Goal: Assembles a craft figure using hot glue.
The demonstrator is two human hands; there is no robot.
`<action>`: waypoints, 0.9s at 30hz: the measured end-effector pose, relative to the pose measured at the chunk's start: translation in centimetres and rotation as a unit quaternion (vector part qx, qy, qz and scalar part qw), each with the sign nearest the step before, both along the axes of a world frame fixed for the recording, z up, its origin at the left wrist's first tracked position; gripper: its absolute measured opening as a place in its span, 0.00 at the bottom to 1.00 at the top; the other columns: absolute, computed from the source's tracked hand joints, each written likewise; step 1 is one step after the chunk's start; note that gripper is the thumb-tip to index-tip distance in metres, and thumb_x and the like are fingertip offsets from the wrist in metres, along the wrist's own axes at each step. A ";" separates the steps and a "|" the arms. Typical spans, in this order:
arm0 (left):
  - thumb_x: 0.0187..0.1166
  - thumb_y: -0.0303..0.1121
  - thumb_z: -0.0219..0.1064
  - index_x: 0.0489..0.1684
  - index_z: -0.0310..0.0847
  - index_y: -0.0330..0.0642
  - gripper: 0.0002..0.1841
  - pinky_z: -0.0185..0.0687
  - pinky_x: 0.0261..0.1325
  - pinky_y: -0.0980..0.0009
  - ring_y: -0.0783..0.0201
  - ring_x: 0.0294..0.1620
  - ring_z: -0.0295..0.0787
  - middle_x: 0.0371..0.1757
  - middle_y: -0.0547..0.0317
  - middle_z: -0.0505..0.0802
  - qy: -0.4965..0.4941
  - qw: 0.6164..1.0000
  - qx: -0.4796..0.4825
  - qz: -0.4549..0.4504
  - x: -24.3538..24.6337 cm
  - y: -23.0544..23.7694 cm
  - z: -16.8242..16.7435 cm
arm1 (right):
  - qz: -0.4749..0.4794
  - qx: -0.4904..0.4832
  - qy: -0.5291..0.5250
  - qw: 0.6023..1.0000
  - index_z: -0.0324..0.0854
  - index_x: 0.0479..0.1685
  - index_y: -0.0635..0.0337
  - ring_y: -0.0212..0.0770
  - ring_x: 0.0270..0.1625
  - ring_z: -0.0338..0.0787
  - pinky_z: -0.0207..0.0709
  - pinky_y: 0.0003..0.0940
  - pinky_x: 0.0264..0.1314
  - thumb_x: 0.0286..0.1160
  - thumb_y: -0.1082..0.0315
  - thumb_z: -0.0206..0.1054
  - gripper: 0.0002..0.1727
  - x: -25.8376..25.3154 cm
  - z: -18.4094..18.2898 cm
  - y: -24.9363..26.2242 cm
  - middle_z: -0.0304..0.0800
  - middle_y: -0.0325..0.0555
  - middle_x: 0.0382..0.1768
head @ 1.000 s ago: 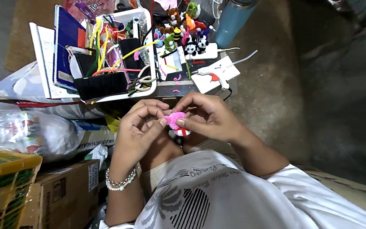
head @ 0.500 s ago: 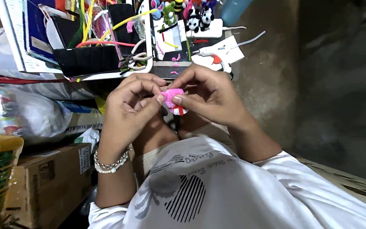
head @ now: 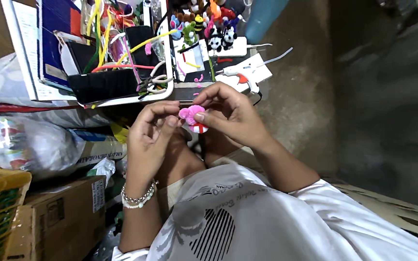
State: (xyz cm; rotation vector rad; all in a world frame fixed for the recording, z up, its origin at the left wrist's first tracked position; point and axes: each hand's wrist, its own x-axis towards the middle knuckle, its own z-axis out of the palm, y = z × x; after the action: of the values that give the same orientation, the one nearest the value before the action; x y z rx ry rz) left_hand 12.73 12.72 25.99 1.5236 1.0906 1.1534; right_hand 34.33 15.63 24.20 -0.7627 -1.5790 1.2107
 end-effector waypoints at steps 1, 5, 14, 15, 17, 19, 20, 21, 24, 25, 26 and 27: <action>0.85 0.36 0.66 0.60 0.82 0.39 0.13 0.91 0.61 0.66 0.64 0.58 0.90 0.64 0.59 0.88 -0.001 1.000 0.007 0.007 0.0 -0.1 -0.2 | -0.006 0.001 -0.005 1.000 0.80 0.56 0.66 0.35 0.48 0.91 0.89 0.31 0.52 0.74 0.74 0.72 0.14 0.0 -0.1 0.0 0.89 0.45 0.48; 0.82 0.34 0.69 0.54 0.85 0.39 0.10 0.89 0.60 0.71 0.66 0.59 0.89 0.64 0.59 0.88 0.019 0.999 0.031 0.038 0.3 -0.4 -0.5 | -0.005 0.002 0.002 1.000 0.81 0.55 0.65 0.34 0.47 0.90 0.87 0.30 0.52 0.73 0.74 0.73 0.14 -0.3 -0.4 -0.1 0.89 0.44 0.46; 0.86 0.38 0.65 0.67 0.78 0.33 0.20 0.86 0.71 0.61 0.59 0.69 0.86 0.73 0.50 0.83 0.097 0.987 0.091 0.091 -0.5 -0.1 -2.0 | -0.093 0.034 0.007 0.995 0.80 0.58 0.69 0.35 0.51 0.91 0.89 0.31 0.54 0.75 0.74 0.72 0.16 1.3 -1.2 1.6 0.89 0.48 0.52; 0.86 0.38 0.65 0.67 0.79 0.33 0.19 0.85 0.72 0.61 0.59 0.70 0.85 0.74 0.49 0.82 0.116 0.983 0.095 0.103 -0.9 -0.1 -2.6 | -0.129 0.045 0.012 0.991 0.79 0.60 0.70 0.36 0.53 0.91 0.88 0.32 0.57 0.75 0.75 0.71 0.16 2.0 -1.2 2.2 0.89 0.49 0.54; 0.86 0.38 0.64 0.65 0.80 0.33 0.18 0.85 0.71 0.62 0.60 0.71 0.84 0.74 0.48 0.82 0.160 0.975 0.093 0.120 -1.7 -0.4 -4.4 | -0.190 0.073 -0.007 0.979 0.78 0.62 0.72 0.37 0.56 0.91 0.88 0.33 0.60 0.76 0.75 0.71 0.18 3.0 -1.6 3.7 0.88 0.51 0.56; 0.86 0.38 0.65 0.63 0.83 0.33 0.17 0.83 0.70 0.64 0.60 0.69 0.85 0.71 0.46 0.85 0.226 0.962 0.081 0.133 -2.5 -0.9 -6.9 | -0.214 0.080 -0.060 0.972 0.79 0.61 0.72 0.37 0.55 0.91 0.88 0.33 0.58 0.76 0.74 0.71 0.17 3.1 -3.0 5.2 0.89 0.53 0.55; 0.85 0.38 0.65 0.61 0.85 0.34 0.17 0.81 0.71 0.62 0.58 0.70 0.84 0.71 0.44 0.85 0.263 0.952 0.071 0.137 -2.8 -1.3 -8.4 | -0.209 0.069 -0.094 0.971 0.80 0.61 0.71 0.37 0.53 0.92 0.88 0.33 0.57 0.76 0.73 0.70 0.17 2.8 -4.1 6.0 0.90 0.53 0.54; 0.85 0.38 0.65 0.59 0.86 0.34 0.17 0.79 0.74 0.59 0.55 0.72 0.82 0.71 0.43 0.85 0.302 0.942 0.055 0.139 -3.1 -1.8 -9.9 | -0.196 0.055 -0.126 0.971 0.81 0.61 0.71 0.38 0.52 0.92 0.88 0.34 0.56 0.76 0.74 0.70 0.17 2.3 -5.3 6.7 0.90 0.54 0.54; 0.84 0.42 0.64 0.58 0.88 0.36 0.18 0.70 0.77 0.41 0.38 0.75 0.77 0.71 0.36 0.83 0.397 0.906 -0.002 0.147 -4.0 -3.5 -14.5 | -0.148 0.016 -0.195 0.969 0.81 0.62 0.69 0.44 0.52 0.94 0.89 0.39 0.57 0.75 0.75 0.71 0.17 0.0 -9.2 8.8 0.91 0.56 0.55; 0.84 0.44 0.63 0.59 0.88 0.38 0.19 0.67 0.78 0.38 0.34 0.77 0.73 0.73 0.35 0.81 0.419 0.895 -0.015 0.150 -4.2 -4.1 -15.9 | -0.135 0.003 -0.211 0.968 0.81 0.63 0.68 0.45 0.53 0.94 0.89 0.41 0.57 0.75 0.76 0.70 0.18 -0.7 -10.3 9.4 0.91 0.56 0.55; 0.83 0.45 0.63 0.60 0.88 0.40 0.19 0.63 0.79 0.36 0.32 0.79 0.70 0.76 0.34 0.79 0.436 0.886 -0.014 0.155 -4.3 -4.7 -17.3 | -0.126 -0.009 -0.227 0.966 0.80 0.64 0.68 0.46 0.53 0.94 0.89 0.42 0.58 0.75 0.76 0.70 0.18 -1.4 -11.2 10.0 0.92 0.56 0.56; 0.83 0.45 0.63 0.61 0.87 0.43 0.19 0.59 0.81 0.35 0.31 0.81 0.67 0.79 0.34 0.77 0.456 0.876 -0.007 0.159 -4.4 -5.2 -18.4 | -0.123 -0.018 -0.236 0.964 0.79 0.65 0.68 0.47 0.54 0.95 0.88 0.43 0.59 0.75 0.77 0.70 0.19 -1.9 -11.9 10.6 0.92 0.56 0.56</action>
State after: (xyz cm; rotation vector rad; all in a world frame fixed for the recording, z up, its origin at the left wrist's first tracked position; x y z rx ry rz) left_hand 8.33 7.56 7.58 1.9802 2.0236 0.5730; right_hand 32.39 26.23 12.25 -1.3017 -1.7752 0.9184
